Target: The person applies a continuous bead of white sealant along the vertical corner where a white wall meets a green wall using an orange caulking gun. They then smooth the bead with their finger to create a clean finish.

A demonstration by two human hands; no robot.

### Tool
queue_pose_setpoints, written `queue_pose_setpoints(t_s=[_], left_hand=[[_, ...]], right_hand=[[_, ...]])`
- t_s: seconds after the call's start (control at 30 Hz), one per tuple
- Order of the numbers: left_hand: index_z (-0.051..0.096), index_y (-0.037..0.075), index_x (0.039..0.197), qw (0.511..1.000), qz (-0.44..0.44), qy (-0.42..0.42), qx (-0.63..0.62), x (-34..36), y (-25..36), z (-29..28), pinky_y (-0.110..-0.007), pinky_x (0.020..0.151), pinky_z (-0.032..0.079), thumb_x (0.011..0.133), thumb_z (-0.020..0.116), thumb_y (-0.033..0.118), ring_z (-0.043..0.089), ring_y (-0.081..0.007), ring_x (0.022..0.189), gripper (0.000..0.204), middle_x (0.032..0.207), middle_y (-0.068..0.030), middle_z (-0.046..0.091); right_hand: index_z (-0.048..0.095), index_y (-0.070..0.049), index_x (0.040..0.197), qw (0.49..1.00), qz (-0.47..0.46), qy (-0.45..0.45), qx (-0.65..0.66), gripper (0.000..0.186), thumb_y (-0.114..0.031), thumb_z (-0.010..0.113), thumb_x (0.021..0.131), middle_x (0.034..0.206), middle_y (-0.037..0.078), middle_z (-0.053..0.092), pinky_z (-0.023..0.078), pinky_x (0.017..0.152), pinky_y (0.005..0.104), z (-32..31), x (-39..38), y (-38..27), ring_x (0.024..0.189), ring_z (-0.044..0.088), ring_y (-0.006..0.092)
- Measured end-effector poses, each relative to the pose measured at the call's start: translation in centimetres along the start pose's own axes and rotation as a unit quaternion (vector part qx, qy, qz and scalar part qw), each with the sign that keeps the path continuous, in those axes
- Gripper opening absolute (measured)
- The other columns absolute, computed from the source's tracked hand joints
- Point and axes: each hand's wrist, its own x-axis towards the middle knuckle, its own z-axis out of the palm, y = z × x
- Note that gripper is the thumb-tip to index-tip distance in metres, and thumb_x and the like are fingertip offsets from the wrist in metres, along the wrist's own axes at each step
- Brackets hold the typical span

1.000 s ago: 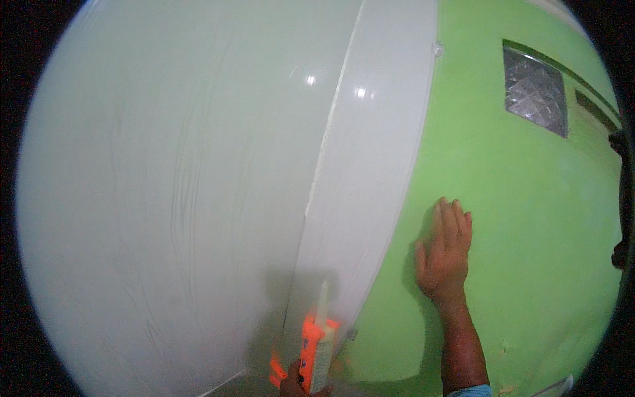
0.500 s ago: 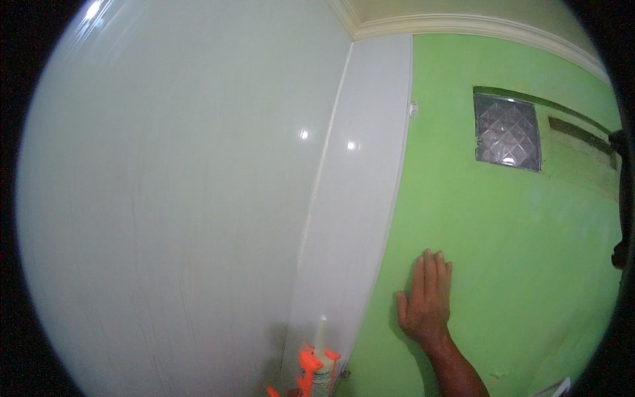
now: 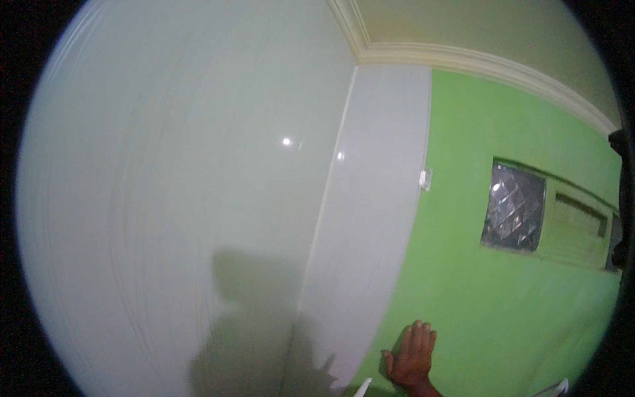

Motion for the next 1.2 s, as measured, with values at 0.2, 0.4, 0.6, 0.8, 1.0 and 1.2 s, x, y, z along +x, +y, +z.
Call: queue_pose_setpoints(t_s=[0.2, 0.4, 0.6, 0.8, 1.0, 1.2], left_hand=[[0.040, 0.002, 0.160, 0.999, -0.004, -0.039, 0.000, -1.8, 5.4, -3.9, -0.053, 0.115, 0.046, 0.081, 0.092, 0.029, 0.057, -0.0392, 0.140, 0.098, 0.151, -0.0232, 0.057], [0.040, 0.002, 0.160, 0.998, 0.002, -0.066, -0.001, -3.6, 7.3, -6.5, -0.053, 0.115, 0.046, 0.081, 0.092, 0.029, 0.057, -0.0396, 0.140, 0.098, 0.150, -0.0235, 0.058], [0.041, 0.002, 0.159, 0.996, -0.003, -0.086, -0.008, -4.9, 7.4, -7.2, -0.053, 0.115, 0.046, 0.081, 0.092, 0.029, 0.058, -0.0400, 0.139, 0.098, 0.149, -0.0237, 0.058], [0.041, 0.002, 0.159, 0.995, -0.002, -0.097, -0.013, -5.7, 7.6, -7.2, -0.053, 0.114, 0.046, 0.080, 0.092, 0.029, 0.058, -0.0404, 0.138, 0.098, 0.148, -0.0240, 0.059], [0.042, 0.002, 0.159, 0.993, -0.003, -0.112, -0.019, -6.5, 7.0, -7.5, -0.054, 0.114, 0.047, 0.080, 0.092, 0.030, 0.058, -0.0408, 0.138, 0.097, 0.147, -0.0242, 0.059], [0.042, 0.002, 0.158, 0.993, -0.009, -0.119, -0.016, -6.7, 6.5, -7.7, -0.054, 0.113, 0.047, 0.080, 0.092, 0.030, 0.059, -0.0412, 0.137, 0.097, 0.147, -0.0245, 0.060]], right_hand=[[0.046, 0.015, 0.152, 0.999, 0.029, 0.011, 0.036, 0.078, -0.039, 0.068, 0.100, 0.158, 0.039, 0.043, 0.025, 0.124, 0.0772, -1.0, 0.5, -2.9, 0.150, 0.038, 0.0599], [0.057, 0.009, 0.148, 0.990, 0.054, 0.065, 0.111, 0.062, -0.022, 0.068, 0.095, 0.143, 0.034, 0.058, 0.038, 0.115, 0.0702, -9.3, 8.4, -4.4, 0.133, 0.054, 0.0514], [0.048, 0.003, 0.160, 0.970, -0.076, 0.231, 0.007, 0.070, -0.014, 0.071, 0.096, 0.097, 0.019, 0.064, 0.049, 0.081, 0.0535, -15.1, 40.2, 0.3, 0.087, 0.059, 0.0368], [0.053, -0.001, 0.157, 0.984, -0.036, 0.151, -0.085, 0.056, -0.021, 0.059, 0.104, 0.111, 0.021, 0.070, 0.054, 0.090, 0.0524, -14.9, 61.3, 3.7, 0.102, 0.067, 0.0369], [0.057, -0.007, 0.155, 0.986, -0.036, 0.120, -0.110, 0.053, -0.019, 0.056, 0.103, 0.120, 0.022, 0.070, 0.054, 0.096, 0.0546, -14.0, 64.7, 3.0, 0.111, 0.068, 0.0386], [0.059, -0.012, 0.154, 0.986, -0.015, 0.114, -0.119, 0.049, -0.024, 0.055, 0.107, 0.119, 0.023, 0.071, 0.057, 0.094, 0.0562, -13.1, 66.8, 2.8, 0.112, 0.069, 0.0407]])
